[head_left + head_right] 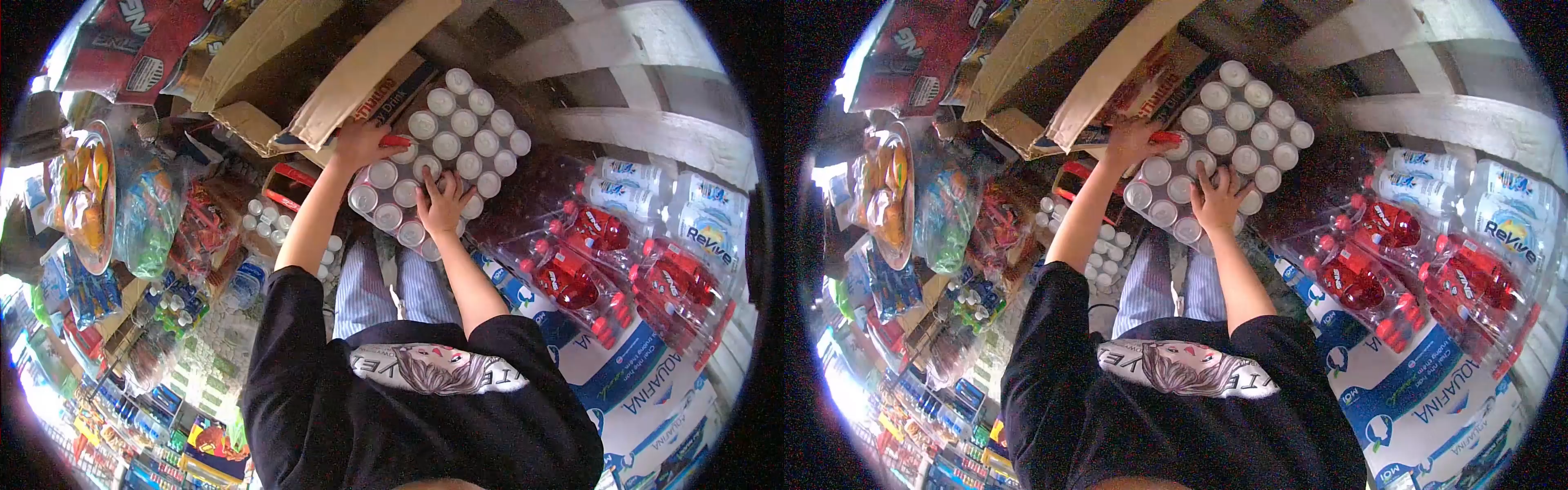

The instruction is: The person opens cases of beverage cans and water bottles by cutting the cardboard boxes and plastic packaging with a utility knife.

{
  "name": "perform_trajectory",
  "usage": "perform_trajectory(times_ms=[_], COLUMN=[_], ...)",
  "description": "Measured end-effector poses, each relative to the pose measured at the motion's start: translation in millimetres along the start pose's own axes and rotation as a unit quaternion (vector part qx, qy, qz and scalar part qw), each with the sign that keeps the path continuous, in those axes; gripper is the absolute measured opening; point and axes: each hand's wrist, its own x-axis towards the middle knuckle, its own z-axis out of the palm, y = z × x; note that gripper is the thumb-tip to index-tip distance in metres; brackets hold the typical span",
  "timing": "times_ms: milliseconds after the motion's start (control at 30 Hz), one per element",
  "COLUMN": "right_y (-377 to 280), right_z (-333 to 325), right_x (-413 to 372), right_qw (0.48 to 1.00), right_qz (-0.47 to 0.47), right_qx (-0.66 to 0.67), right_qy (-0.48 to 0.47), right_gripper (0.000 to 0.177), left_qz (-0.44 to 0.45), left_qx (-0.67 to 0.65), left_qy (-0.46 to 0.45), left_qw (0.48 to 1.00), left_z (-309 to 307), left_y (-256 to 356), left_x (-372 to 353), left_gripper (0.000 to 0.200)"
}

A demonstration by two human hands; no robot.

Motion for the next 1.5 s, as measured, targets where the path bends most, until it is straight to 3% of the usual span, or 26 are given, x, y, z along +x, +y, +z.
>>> perform_trajectory(times_ms=[200,300,433,533,600,633,700,767,833,900,967,1067,1200,1267,1400,1500], right_y=[-1.6,-2.9,-2.3,-2.9,-4.2,-3.3,-1.2,-0.5,-1.8,-1.7,-1.9,-1.0,-1.8,-1.4,-0.3,-1.1], right_z=[-1.0,-1.5,-1.0,-0.6,-3.1,-2.0,1.9,3.0,2.9,1.9,2.5,0.6,0.2,0.4,0.5,1.2], right_x=[1.4,2.8,2.5,2.0,3.3,2.6,1.9,1.0,1.2,1.9,2.9,3.0,2.3,2.8,2.5,2.2], right_qw=[1.0,1.0,1.0,1.0,0.999,0.999,1.0,1.0,1.0,1.0,1.0,1.0,1.0,1.0,1.0,1.0], right_qz=[-0.002,0.0,-0.006,-0.01,-0.003,-0.005,-0.011,-0.006,-0.001,-0.006,-0.006,-0.007,-0.006,-0.008,-0.011,-0.014], right_qx=[-0.018,-0.023,-0.021,-0.02,-0.027,-0.028,-0.011,-0.015,-0.016,-0.002,-0.003,-0.006,-0.007,-0.011,-0.008,-0.011], right_qy=[-0.007,-0.011,-0.018,-0.004,-0.021,-0.02,0.0,-0.007,-0.013,0.008,0.013,0.007,0.003,0.004,0.007,0.005], right_gripper=[0.039,0.038,0.039,0.039,0.039,0.039,0.039,0.04,0.04,0.04,0.04,0.04,0.04,0.04,0.039,0.039], left_qz=[-0.103,-0.156,-0.161,-0.108,-0.199,-0.201,-0.166,-0.157,-0.063,-0.029,0.065,0.087,0.08,0.181,0.212,0.24], left_qx=[-0.003,0.057,0.039,0.098,0.156,0.156,0.211,0.21,0.336,0.356,0.38,0.309,0.347,0.401,0.361,0.368], left_qy=[-0.073,-0.052,-0.067,-0.055,-0.187,-0.185,-0.237,-0.232,-0.238,-0.255,-0.233,-0.295,-0.34,-0.371,-0.348,-0.393], left_qw=[0.992,0.985,0.984,0.988,0.949,0.949,0.934,0.937,0.909,0.898,0.893,0.9,0.871,0.818,0.839,0.808], left_z=[-1.3,-2.2,-14.9,-19.4,-27.8,-36.8,-53.3,-53.5,-48.9,-43.6,-50.8,-44.5,-39.8,-45.5,-38.5,-15.6], left_y=[1.7,5.0,17.6,24.2,39.2,46.6,60.7,70.6,74.6,72.4,69.4,55.3,53.2,55.5,43.6,37.5], left_x=[-4.3,-17.0,-35.8,-39.4,-28.5,-22.5,-9.7,-1.9,7.2,12.8,19.0,32.8,57.5,68.7,86.9,86.7], left_gripper=[0.045,0.038,0.027,0.02,0.016,0.016,0.019,0.021,0.022,0.022,0.018,0.023,0.023,0.02,0.015,0.016])
